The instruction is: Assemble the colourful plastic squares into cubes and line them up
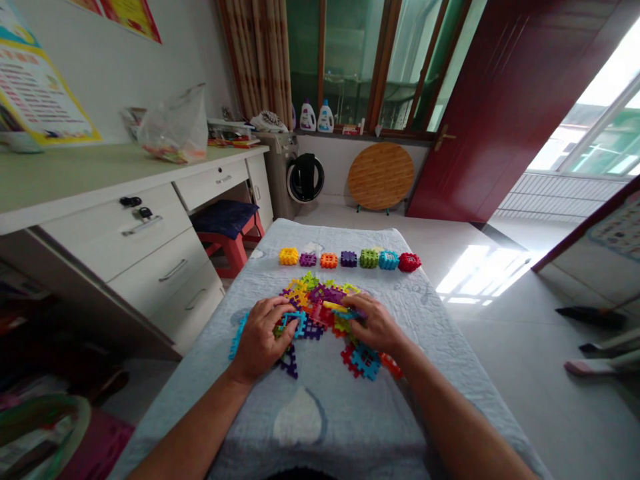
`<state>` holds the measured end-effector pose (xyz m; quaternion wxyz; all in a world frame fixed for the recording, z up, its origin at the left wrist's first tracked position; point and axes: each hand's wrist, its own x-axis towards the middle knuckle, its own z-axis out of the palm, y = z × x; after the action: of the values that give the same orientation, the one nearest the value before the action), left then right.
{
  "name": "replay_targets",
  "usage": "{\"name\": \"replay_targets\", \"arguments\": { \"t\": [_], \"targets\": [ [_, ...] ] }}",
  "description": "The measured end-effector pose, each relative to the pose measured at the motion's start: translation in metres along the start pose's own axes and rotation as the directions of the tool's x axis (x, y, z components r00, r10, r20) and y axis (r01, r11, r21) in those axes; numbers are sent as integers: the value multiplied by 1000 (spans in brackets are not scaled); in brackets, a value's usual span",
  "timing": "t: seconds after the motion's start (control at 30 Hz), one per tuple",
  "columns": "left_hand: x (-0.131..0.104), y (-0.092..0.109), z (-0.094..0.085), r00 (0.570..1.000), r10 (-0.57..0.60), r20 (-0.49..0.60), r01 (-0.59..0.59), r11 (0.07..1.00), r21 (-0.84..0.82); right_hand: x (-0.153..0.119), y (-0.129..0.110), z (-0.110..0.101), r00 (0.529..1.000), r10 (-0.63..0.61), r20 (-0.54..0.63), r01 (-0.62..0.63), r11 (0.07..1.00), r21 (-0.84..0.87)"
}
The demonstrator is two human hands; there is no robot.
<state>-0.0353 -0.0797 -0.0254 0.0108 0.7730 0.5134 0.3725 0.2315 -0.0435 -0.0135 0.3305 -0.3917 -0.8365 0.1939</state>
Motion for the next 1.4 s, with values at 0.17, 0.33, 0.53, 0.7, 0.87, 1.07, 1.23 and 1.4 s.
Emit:
{"name": "replay_targets", "arguments": {
  "t": [0.17, 0.33, 0.53, 0.7, 0.87, 1.07, 1.23, 1.4],
  "targets": [
    [0, 1, -1, 1000, 0, -10, 0, 1000, 0, -2, 2, -10, 991, 103, -89, -93, 989, 119],
    [-2, 2, 0, 999, 40, 9, -40, 999, -9, -7, 11, -17, 994, 84, 74, -76, 991, -109],
    [-2, 1, 3, 998, 60, 9, -60, 998, -15, -6, 10, -1, 980, 88, 177, -49, 976, -213],
    [-2, 0, 2, 998, 70, -1, -70, 997, -13, -3, 15, 3, 995, 71, 65, -64, 993, -99],
    [-2, -1, 2, 997, 74, -5, -74, 997, -9, -5, 47, -3, 954, 252, -162, -267, 961, -76],
    [-2, -3, 3, 997, 76, -32, -76, 997, -5, -10, 74, -4, 907, 349, -235, -377, 922, -90],
    [-2, -3, 3, 997, 74, -35, -74, 997, -7, -8, 57, -9, 925, 241, -293, -308, 928, -209],
    [0, -2, 4, 997, 71, -13, -72, 997, -26, -3, 13, -7, 994, 100, -38, -107, 953, -284]
  ]
}}
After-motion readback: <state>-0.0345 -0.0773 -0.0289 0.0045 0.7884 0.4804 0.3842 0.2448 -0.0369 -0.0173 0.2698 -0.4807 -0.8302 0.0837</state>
